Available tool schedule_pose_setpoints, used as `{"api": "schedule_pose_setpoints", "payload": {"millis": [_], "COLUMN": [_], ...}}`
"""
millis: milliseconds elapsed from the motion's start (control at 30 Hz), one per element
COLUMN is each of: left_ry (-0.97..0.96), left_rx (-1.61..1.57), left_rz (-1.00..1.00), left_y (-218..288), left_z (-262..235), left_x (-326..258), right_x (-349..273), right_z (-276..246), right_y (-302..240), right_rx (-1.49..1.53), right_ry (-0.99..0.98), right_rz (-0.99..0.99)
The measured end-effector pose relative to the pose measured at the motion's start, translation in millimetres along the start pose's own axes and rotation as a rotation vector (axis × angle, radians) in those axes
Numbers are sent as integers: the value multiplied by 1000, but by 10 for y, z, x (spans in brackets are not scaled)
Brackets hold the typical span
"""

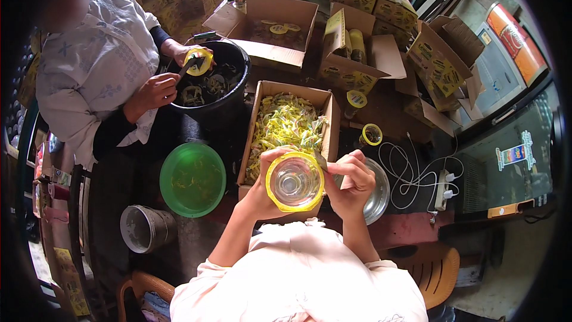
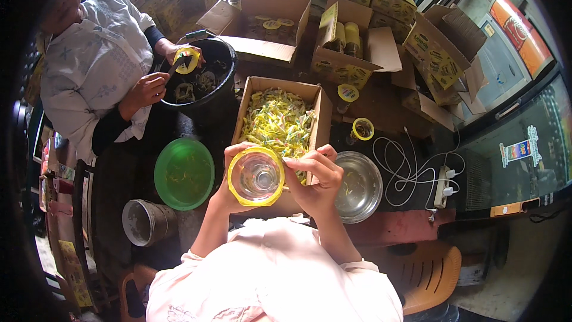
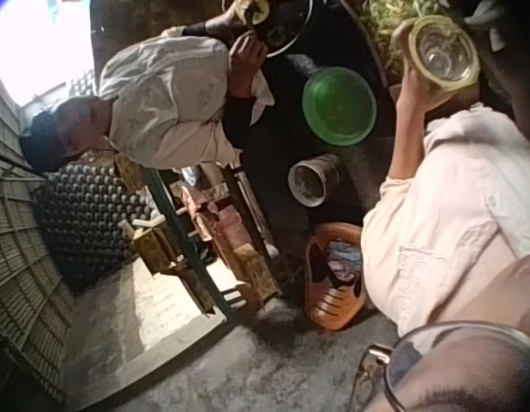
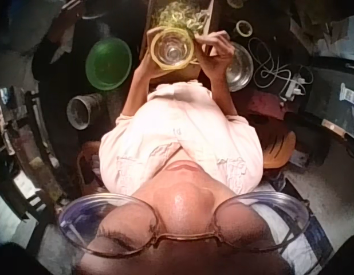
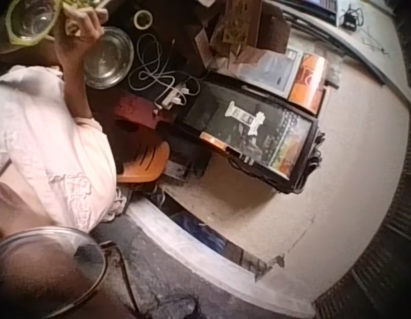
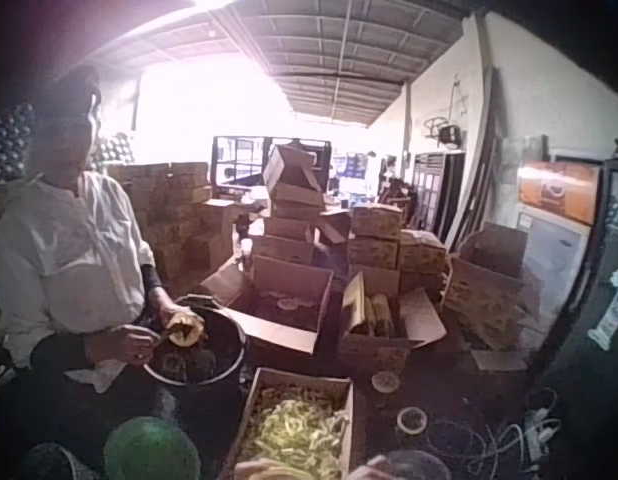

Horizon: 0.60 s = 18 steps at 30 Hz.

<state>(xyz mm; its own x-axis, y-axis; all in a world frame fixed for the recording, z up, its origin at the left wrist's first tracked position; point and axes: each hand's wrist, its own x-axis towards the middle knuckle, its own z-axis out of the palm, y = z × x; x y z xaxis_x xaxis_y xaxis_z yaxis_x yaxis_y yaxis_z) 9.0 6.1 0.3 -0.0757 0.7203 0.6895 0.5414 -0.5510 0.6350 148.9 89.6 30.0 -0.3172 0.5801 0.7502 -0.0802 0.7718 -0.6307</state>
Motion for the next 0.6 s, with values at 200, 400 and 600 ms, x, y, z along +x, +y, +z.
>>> {"api": "schedule_pose_setpoints", "payload": {"millis": [200, 400, 600], "left_ry": [76, 50, -20], "left_rx": [-103, -44, -25], "left_rz": [-162, -79, -24], "left_y": [-99, -26, 13], "left_z": [61, 20, -27], "left_x": [-128, -55, 7], "right_x": [-54, -41, 5], "right_z": [16, 33, -37], "right_y": [-68, -120, -36], "right_rx": [-39, -104, -4], "right_ry": [54, 81, 15], "right_rz": [2, -39, -39]}}
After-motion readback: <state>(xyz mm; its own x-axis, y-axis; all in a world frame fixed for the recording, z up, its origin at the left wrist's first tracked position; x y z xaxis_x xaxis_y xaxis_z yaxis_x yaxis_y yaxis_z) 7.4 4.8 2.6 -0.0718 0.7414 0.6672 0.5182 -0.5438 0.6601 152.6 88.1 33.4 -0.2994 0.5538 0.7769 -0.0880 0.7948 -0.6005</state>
